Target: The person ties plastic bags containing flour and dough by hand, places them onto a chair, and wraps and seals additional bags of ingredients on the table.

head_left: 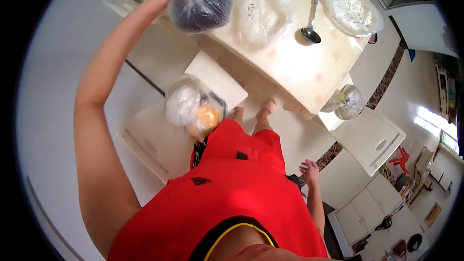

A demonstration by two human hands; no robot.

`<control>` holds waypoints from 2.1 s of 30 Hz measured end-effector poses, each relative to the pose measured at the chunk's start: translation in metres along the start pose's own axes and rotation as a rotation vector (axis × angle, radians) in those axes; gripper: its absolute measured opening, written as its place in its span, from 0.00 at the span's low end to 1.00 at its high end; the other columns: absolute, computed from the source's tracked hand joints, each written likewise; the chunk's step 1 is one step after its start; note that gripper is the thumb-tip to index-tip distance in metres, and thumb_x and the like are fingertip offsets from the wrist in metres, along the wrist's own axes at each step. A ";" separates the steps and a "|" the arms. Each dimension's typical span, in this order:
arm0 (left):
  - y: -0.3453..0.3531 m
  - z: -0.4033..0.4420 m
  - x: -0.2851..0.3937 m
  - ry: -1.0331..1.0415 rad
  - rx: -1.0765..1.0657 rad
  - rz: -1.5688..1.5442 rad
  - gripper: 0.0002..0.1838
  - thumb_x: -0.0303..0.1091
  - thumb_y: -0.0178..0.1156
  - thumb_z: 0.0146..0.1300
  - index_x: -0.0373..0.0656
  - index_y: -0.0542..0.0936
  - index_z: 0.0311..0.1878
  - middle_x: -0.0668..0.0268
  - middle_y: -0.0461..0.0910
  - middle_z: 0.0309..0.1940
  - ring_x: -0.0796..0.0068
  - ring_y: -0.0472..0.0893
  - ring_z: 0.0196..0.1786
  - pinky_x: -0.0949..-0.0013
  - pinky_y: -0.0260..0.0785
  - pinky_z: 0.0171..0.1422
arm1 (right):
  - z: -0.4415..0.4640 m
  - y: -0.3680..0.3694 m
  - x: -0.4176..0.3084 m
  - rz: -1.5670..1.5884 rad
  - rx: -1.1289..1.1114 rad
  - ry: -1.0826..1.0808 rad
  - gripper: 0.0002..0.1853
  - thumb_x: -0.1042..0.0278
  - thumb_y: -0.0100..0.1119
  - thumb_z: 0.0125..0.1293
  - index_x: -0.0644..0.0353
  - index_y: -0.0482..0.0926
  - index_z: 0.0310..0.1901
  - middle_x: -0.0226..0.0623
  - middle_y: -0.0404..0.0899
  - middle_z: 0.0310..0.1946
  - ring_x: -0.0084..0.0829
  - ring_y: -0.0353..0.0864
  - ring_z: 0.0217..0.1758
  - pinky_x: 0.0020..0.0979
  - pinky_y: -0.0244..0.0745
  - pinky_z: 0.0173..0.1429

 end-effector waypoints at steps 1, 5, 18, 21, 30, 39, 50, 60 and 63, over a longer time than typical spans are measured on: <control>-0.018 -0.038 0.006 -0.189 0.030 -0.281 0.13 0.42 0.60 0.58 0.40 0.79 0.29 0.66 0.77 0.22 0.73 0.75 0.23 0.67 0.66 0.27 | 0.011 -0.005 -0.007 -0.011 -0.007 -0.022 0.15 0.65 0.49 0.69 0.64 0.73 0.53 0.44 0.80 0.45 0.36 0.83 0.40 0.33 0.80 0.44; -0.021 -0.145 0.066 -0.310 0.067 -0.429 0.09 0.32 0.55 0.58 0.43 0.71 0.23 0.73 0.66 0.15 0.82 0.64 0.17 0.73 0.53 0.20 | 0.040 -0.003 -0.047 -0.086 0.005 -0.071 0.16 0.64 0.50 0.69 0.64 0.73 0.53 0.43 0.80 0.43 0.35 0.83 0.40 0.33 0.80 0.44; 0.283 -0.270 -0.158 -0.704 0.249 -0.293 0.07 0.31 0.60 0.48 0.37 0.78 0.23 0.59 0.78 0.18 0.65 0.78 0.23 0.61 0.68 0.31 | 0.029 -0.022 -0.057 -0.289 -0.060 -0.032 0.15 0.60 0.54 0.70 0.61 0.74 0.50 0.39 0.81 0.37 0.32 0.83 0.37 0.32 0.80 0.41; 0.302 -0.277 -0.181 -0.847 0.203 -0.244 0.12 0.35 0.59 0.50 0.35 0.81 0.32 0.47 0.80 0.30 0.51 0.81 0.36 0.56 0.72 0.43 | 0.023 -0.031 -0.060 -0.339 -0.020 -0.013 0.15 0.60 0.54 0.70 0.61 0.74 0.50 0.39 0.81 0.37 0.32 0.83 0.37 0.32 0.80 0.41; 0.365 -0.273 -0.243 -0.872 0.095 -0.076 0.16 0.36 0.58 0.53 0.33 0.82 0.39 0.42 0.81 0.37 0.42 0.80 0.43 0.50 0.71 0.52 | -0.005 0.024 -0.080 -0.350 -0.095 -0.035 0.16 0.60 0.52 0.71 0.61 0.74 0.52 0.39 0.81 0.41 0.32 0.83 0.39 0.31 0.80 0.43; 0.308 -0.262 -0.232 -0.740 0.177 -0.286 0.09 0.33 0.60 0.49 0.35 0.80 0.26 0.47 0.81 0.25 0.50 0.82 0.28 0.56 0.72 0.37 | -0.016 0.057 -0.083 -0.240 -0.074 -0.070 0.13 0.60 0.54 0.71 0.62 0.75 0.48 0.36 0.81 0.36 0.28 0.83 0.35 0.31 0.80 0.41; 0.055 -0.149 -0.006 -0.451 0.281 -0.759 0.07 0.22 0.58 0.47 0.41 0.72 0.19 0.69 0.72 0.15 0.79 0.70 0.17 0.73 0.60 0.21 | -0.014 0.026 -0.023 -0.129 0.090 -0.024 0.13 0.61 0.52 0.71 0.60 0.74 0.50 0.38 0.81 0.38 0.32 0.84 0.34 0.31 0.80 0.37; 0.134 -0.003 -0.039 -0.131 0.355 -0.609 0.05 0.26 0.60 0.46 0.38 0.74 0.21 0.66 0.76 0.19 0.75 0.73 0.21 0.68 0.64 0.27 | -0.060 0.000 0.016 0.032 0.130 -0.020 0.14 0.61 0.52 0.70 0.61 0.74 0.50 0.40 0.80 0.41 0.33 0.84 0.37 0.33 0.80 0.39; 0.158 0.027 -0.036 -0.198 0.371 -0.532 0.07 0.29 0.61 0.48 0.34 0.77 0.27 0.63 0.80 0.24 0.70 0.78 0.26 0.64 0.69 0.35 | -0.062 -0.026 0.043 0.073 0.173 -0.019 0.14 0.62 0.52 0.70 0.62 0.74 0.50 0.40 0.80 0.41 0.33 0.84 0.37 0.33 0.80 0.39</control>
Point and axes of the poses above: each hand's wrist, its own z-axis towards the middle knuckle, its own y-axis out of the palm, x = y × z, the point moved 3 cm from there along z, towards the middle knuckle
